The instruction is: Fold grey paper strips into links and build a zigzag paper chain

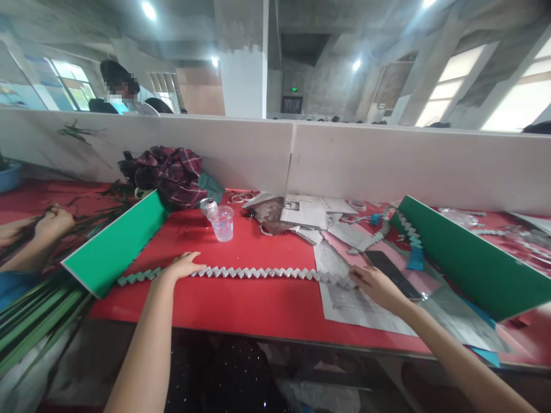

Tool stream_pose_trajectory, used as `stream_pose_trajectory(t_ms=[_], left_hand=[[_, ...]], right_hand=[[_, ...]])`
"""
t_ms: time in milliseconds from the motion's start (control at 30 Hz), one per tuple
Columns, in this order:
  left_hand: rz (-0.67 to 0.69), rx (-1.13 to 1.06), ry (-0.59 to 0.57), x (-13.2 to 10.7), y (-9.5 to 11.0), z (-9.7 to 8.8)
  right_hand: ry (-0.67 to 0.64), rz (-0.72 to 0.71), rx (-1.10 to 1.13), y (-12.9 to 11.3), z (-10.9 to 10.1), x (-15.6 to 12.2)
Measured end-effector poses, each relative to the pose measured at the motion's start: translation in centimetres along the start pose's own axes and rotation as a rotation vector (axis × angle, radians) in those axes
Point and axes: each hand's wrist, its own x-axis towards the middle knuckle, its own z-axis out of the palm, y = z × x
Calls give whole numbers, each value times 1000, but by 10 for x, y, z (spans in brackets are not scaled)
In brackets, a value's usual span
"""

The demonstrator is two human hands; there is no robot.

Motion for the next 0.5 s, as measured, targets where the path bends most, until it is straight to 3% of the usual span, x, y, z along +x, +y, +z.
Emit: stream_pose_trajectory(t_ms=[100,233,367,500], left_hand=[[16,35,-39,0,2,1],[-13,74,-81,-3,1,0],[-51,104,-48,-7,-3,-2],[-50,98,-1,-10,-7,-3]], right_hand=[[-169,75,145,1,-3,3],[-278,36,127,2,-3,3],[-279,-20,96,0,-5,1],[-189,-51,75,-14,-5,-5]])
